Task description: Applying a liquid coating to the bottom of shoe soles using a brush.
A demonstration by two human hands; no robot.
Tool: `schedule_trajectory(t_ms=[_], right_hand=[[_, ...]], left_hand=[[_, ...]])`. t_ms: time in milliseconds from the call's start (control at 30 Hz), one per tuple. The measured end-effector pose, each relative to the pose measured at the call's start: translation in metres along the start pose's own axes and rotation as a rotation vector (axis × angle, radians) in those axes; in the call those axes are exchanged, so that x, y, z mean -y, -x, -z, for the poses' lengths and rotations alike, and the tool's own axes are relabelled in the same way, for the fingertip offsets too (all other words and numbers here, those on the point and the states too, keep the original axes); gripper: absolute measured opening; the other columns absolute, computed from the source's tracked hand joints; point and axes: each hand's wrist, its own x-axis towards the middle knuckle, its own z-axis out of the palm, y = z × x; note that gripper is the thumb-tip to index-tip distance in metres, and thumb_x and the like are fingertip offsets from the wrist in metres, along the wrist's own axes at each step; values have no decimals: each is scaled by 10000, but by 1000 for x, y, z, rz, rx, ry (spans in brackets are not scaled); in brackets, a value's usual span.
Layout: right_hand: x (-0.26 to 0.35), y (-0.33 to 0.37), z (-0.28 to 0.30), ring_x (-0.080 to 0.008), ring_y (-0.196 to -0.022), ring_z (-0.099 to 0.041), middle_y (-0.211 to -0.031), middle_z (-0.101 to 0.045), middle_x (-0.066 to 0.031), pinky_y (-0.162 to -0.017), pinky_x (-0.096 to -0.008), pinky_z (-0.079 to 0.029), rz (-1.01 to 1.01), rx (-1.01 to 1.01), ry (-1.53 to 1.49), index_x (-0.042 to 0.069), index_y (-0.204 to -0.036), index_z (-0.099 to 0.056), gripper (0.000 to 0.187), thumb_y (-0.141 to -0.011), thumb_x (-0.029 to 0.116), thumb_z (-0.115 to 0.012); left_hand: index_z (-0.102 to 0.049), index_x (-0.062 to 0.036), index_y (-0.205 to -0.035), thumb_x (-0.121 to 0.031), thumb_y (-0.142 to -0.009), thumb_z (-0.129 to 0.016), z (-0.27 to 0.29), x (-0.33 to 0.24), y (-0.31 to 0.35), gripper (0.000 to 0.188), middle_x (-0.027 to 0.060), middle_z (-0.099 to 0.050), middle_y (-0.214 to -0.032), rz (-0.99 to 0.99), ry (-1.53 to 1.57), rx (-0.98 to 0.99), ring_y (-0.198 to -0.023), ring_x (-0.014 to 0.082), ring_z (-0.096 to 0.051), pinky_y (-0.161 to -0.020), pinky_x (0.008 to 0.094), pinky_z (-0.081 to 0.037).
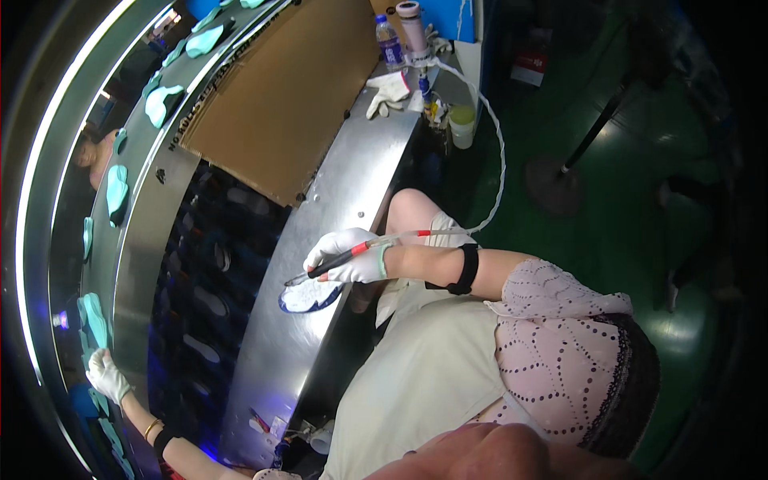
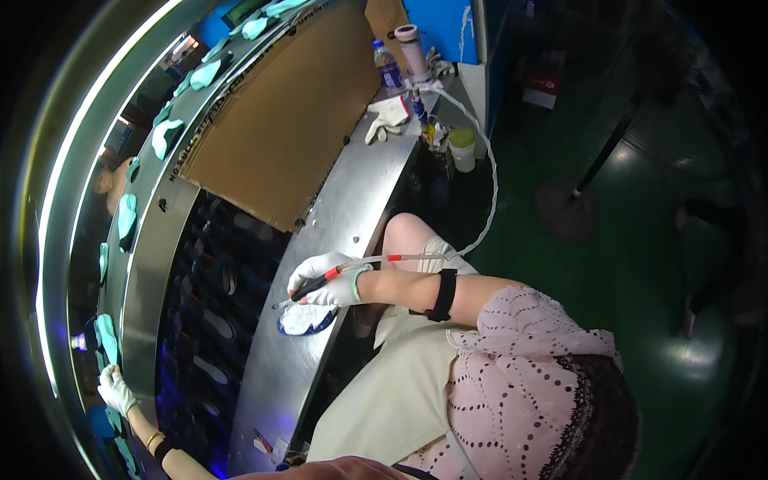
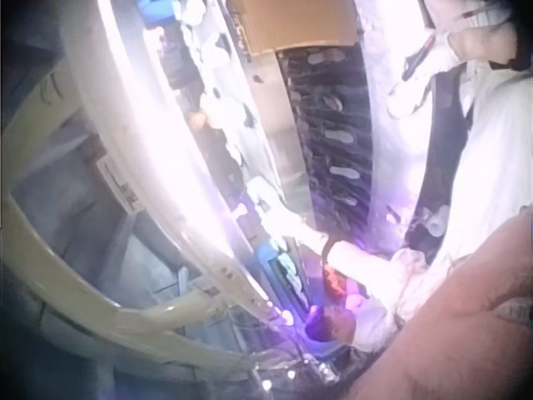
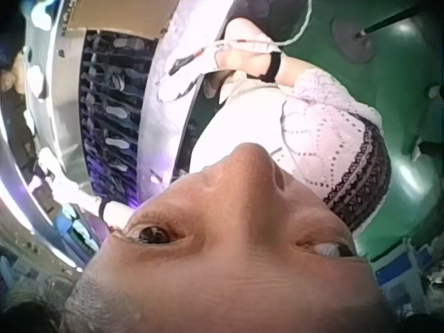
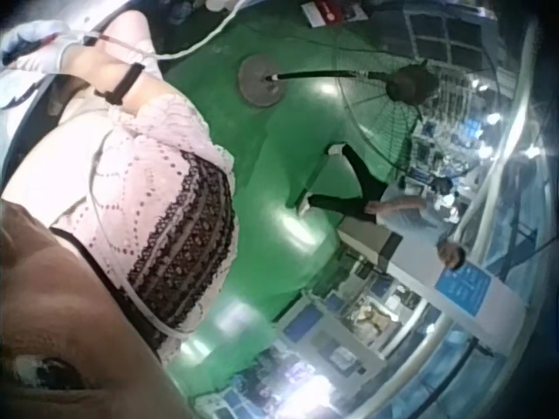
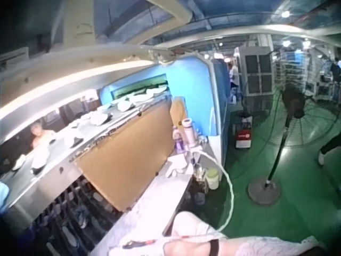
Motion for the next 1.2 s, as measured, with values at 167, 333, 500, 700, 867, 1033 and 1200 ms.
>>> schedule_trajectory(t_ms=[167, 333, 500, 700, 867, 1033, 1200], right_hand=[[-7, -8, 0, -156, -927, -618, -971, -637, -57, -830, -269, -481, 25, -10, -109, 87, -981, -663, 170, -813, 102, -683], [-21, -3, -3, -135, -881, -628, -988, -660, -68, -818, -285, -503, -147, -132, -350, 32, -1021, -644, 233, -801, 84, -703], [-28, 6, -1, -124, -873, -592, -948, -638, -57, -801, -252, -476, -6, -194, -22, -3, -1009, -595, 193, -828, 25, -655], [-18, 6, 17, -77, -862, -571, -934, -631, -48, -794, -226, -462, -7, -268, -156, -9, -1034, -571, 198, -847, 22, -630], [-19, -3, 1, -82, -849, -566, -950, -619, -37, -782, -211, -451, -117, -142, -176, 3, -1031, -582, 183, -858, 44, -624], [-22, -24, -19, -112, -846, -614, -977, -625, -66, -733, -242, -508, -158, -12, -340, 1, -1050, -550, 207, -854, 0, -618], [-24, -35, -25, -116, -881, -608, -998, -623, -61, -766, -254, -507, -151, -186, -184, 13, -1043, -564, 216, -838, -13, -629]], left_hand=[[-441, -138, -779, -395, -922, -394, 29, -52, 72, 298, 98, -533, -959, -68, 643, 63, -823, 221, -508, -731, 337, -436], [-427, -124, -682, -418, -941, -364, 36, -116, 149, 396, 97, -528, -902, 21, 1247, 371, -762, 209, -501, -698, 316, -430], [-413, -110, -586, -440, -959, -333, -26, -199, 240, 505, 97, -522, -845, 285, 2097, 935, -700, 198, -493, -665, 296, -424], [-536, -80, -1237, -703, -850, -328, -62, -264, 349, 762, 209, -534, -1188, 1371, 2451, 1088, -1123, 352, -510, -953, 484, -442], [-276, -64, -1436, -801, -788, -258, -43, -249, 373, 982, 252, -345, -1419, 1186, 2463, 1473, -1314, 453, -321, -1061, 588, -301], [-413, -123, -1348, -715, -816, -384, -51, -274, 375, 796, 209, -457, -1325, 1270, 2532, 1107, -1220, 425, -445, -1028, 528, -382], [-499, -143, -1257, -418, -851, -442, -51, -310, 382, 494, 113, -560, -1211, 883, 2742, 778, -1109, 287, -550, -972, 437, -447]])
